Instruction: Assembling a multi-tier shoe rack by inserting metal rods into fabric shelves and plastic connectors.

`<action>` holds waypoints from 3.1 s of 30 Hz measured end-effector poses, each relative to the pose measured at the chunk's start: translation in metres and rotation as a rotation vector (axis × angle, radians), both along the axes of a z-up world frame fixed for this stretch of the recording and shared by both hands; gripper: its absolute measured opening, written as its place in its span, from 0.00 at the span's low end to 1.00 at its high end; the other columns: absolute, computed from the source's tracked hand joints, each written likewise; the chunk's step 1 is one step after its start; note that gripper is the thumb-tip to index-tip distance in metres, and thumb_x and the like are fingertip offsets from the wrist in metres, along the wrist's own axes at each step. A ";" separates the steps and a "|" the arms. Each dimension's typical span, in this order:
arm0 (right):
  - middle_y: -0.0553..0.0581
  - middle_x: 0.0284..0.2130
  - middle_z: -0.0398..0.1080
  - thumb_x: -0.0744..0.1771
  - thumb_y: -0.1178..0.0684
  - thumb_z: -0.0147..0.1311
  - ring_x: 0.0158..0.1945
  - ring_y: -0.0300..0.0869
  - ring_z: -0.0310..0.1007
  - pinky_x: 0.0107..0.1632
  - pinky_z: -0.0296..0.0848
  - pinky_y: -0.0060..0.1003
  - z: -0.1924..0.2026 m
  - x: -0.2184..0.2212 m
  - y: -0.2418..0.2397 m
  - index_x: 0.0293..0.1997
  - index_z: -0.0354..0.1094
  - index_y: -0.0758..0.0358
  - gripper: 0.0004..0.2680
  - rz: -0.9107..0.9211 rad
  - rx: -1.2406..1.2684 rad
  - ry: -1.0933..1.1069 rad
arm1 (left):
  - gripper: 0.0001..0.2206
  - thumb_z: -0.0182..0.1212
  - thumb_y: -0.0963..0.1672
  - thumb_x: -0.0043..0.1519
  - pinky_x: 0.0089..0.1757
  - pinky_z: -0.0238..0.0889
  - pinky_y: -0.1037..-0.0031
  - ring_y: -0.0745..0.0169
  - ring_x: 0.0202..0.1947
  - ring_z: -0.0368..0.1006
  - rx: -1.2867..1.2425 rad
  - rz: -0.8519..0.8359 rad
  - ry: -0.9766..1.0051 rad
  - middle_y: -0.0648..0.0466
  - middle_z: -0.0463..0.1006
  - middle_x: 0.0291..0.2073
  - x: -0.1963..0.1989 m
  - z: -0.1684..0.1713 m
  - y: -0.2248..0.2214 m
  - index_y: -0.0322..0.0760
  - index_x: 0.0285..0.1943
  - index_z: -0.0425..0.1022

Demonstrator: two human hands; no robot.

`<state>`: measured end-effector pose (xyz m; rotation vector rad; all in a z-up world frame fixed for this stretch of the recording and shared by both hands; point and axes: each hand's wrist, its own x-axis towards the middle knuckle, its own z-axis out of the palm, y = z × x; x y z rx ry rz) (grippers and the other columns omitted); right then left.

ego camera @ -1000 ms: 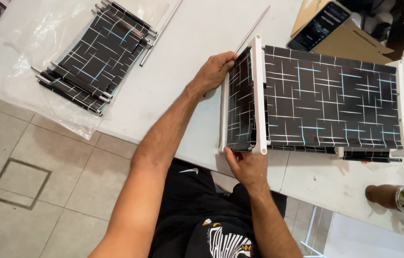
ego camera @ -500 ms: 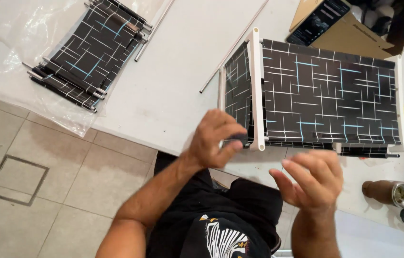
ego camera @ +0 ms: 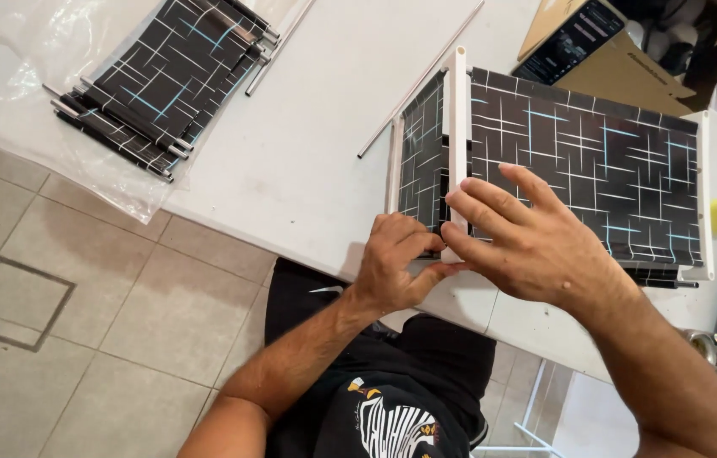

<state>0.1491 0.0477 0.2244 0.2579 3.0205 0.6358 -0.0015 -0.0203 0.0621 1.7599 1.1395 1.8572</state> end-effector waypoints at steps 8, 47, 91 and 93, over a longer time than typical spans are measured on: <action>0.56 0.53 0.72 0.68 0.40 0.57 0.59 0.47 0.72 0.67 0.65 0.60 -0.002 -0.005 0.003 0.50 0.68 0.49 0.10 -0.026 -0.007 0.031 | 0.13 0.65 0.50 0.62 0.41 0.54 0.68 0.62 0.31 0.68 0.002 0.048 -0.003 0.58 0.75 0.28 -0.002 0.005 -0.001 0.39 0.32 0.78; 0.57 0.38 0.74 0.69 0.34 0.44 0.40 0.45 0.75 0.44 0.73 0.39 -0.199 0.131 -0.160 0.54 0.69 0.69 0.23 -1.087 -0.276 1.408 | 0.12 0.60 0.47 0.74 0.40 0.66 0.69 0.59 0.41 0.65 -0.319 0.398 0.235 0.52 0.68 0.41 -0.154 -0.014 0.098 0.36 0.41 0.70; 0.46 0.22 0.65 0.72 0.53 0.50 0.31 0.30 0.60 0.37 0.64 0.25 -0.232 0.160 0.063 0.47 0.77 0.59 0.07 -0.368 -1.276 1.941 | 0.22 0.57 0.49 0.60 0.51 0.61 0.58 0.47 0.47 0.77 -0.253 -0.527 1.293 0.48 0.79 0.42 0.172 0.116 0.163 0.40 0.63 0.73; 0.44 0.21 0.65 0.72 0.52 0.49 0.31 0.28 0.60 0.37 0.63 0.23 -0.236 0.158 0.065 0.47 0.76 0.59 0.08 -0.328 -1.309 1.948 | 0.22 0.56 0.49 0.59 0.50 0.62 0.59 0.47 0.46 0.77 -0.263 -0.523 1.293 0.47 0.80 0.42 0.171 0.115 0.163 0.40 0.62 0.73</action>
